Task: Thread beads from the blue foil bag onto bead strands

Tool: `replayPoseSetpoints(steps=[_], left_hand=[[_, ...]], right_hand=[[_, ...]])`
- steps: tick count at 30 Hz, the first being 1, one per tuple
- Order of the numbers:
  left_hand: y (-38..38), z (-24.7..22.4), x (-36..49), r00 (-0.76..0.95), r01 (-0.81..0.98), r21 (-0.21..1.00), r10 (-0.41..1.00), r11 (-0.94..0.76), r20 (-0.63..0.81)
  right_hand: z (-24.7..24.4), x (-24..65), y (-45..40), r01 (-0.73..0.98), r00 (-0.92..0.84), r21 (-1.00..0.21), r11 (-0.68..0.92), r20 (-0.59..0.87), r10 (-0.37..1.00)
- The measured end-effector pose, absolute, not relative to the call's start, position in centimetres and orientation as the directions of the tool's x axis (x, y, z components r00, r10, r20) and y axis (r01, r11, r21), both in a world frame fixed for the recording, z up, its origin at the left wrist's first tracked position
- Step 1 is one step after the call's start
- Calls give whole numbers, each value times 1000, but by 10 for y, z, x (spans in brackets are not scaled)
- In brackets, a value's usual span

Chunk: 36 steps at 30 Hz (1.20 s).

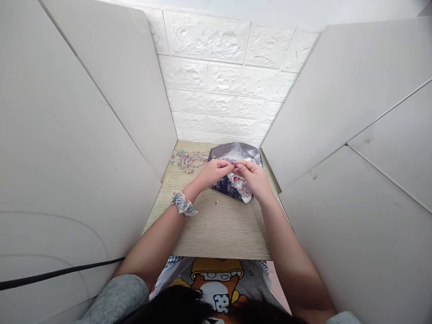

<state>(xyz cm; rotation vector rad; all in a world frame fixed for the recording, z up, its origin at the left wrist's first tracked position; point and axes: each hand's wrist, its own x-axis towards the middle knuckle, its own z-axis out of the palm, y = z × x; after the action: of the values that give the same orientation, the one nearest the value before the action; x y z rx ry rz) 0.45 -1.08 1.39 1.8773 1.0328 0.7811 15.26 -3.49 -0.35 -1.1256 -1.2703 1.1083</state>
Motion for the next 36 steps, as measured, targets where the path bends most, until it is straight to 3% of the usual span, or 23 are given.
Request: replayPoseSetpoints(steps=[36], left_hand=[[-13,17,5,461,354,889,881,-290,105]], right_hand=[[-2,149,-36,41,-19,-991,123,123,992]])
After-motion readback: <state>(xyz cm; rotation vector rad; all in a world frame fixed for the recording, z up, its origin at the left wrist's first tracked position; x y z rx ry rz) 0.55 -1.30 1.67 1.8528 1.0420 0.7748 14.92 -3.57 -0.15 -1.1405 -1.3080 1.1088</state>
